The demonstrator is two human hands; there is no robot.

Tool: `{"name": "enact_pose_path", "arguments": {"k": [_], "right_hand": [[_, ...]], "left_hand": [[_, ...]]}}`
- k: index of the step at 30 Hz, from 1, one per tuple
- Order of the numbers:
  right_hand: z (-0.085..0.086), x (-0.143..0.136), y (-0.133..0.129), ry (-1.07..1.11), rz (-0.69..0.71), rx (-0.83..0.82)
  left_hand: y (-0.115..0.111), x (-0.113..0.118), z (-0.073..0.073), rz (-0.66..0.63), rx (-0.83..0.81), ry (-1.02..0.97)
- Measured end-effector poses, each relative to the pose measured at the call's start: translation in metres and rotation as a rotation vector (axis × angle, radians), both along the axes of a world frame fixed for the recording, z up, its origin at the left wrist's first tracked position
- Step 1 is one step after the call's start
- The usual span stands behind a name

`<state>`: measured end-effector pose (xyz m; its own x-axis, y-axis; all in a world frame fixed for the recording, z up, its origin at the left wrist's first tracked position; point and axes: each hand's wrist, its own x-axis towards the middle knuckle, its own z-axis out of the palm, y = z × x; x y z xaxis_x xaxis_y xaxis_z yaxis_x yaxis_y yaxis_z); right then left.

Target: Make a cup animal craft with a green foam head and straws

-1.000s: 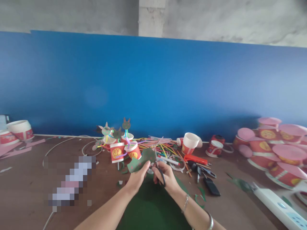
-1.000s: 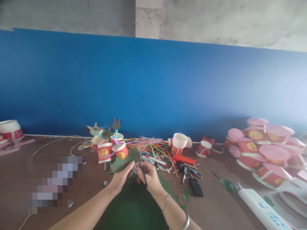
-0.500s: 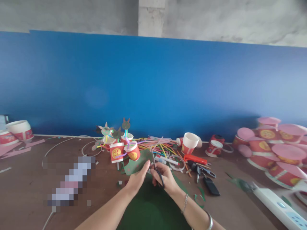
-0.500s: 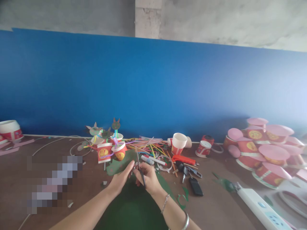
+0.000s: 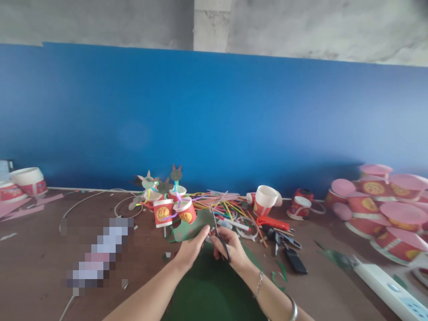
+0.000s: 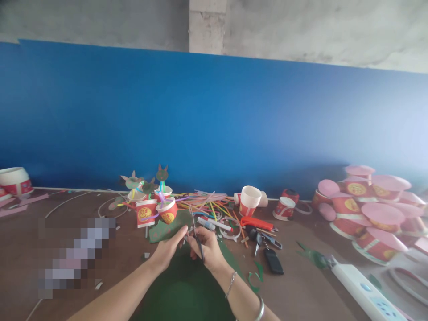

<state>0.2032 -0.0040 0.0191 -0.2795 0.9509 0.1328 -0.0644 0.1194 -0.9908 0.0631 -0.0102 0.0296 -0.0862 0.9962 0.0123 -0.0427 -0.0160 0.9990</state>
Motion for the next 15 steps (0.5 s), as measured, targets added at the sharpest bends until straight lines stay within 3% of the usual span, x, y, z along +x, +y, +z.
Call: {"name": "enact_pose_path", "arguments": {"k": [3, 15], "right_hand": [[-0.0004, 0.0005, 0.0005, -0.009, 0.006, 0.007], [0.0034, -0.0001, -0.0006, -0.027, -0.005, -0.013]], "left_hand": [[0.0006, -0.0008, -0.0029, -0.052, -0.015, 0.013], [0.0019, 0.0028, 0.0012, 0.015, -0.011, -0.098]]}}
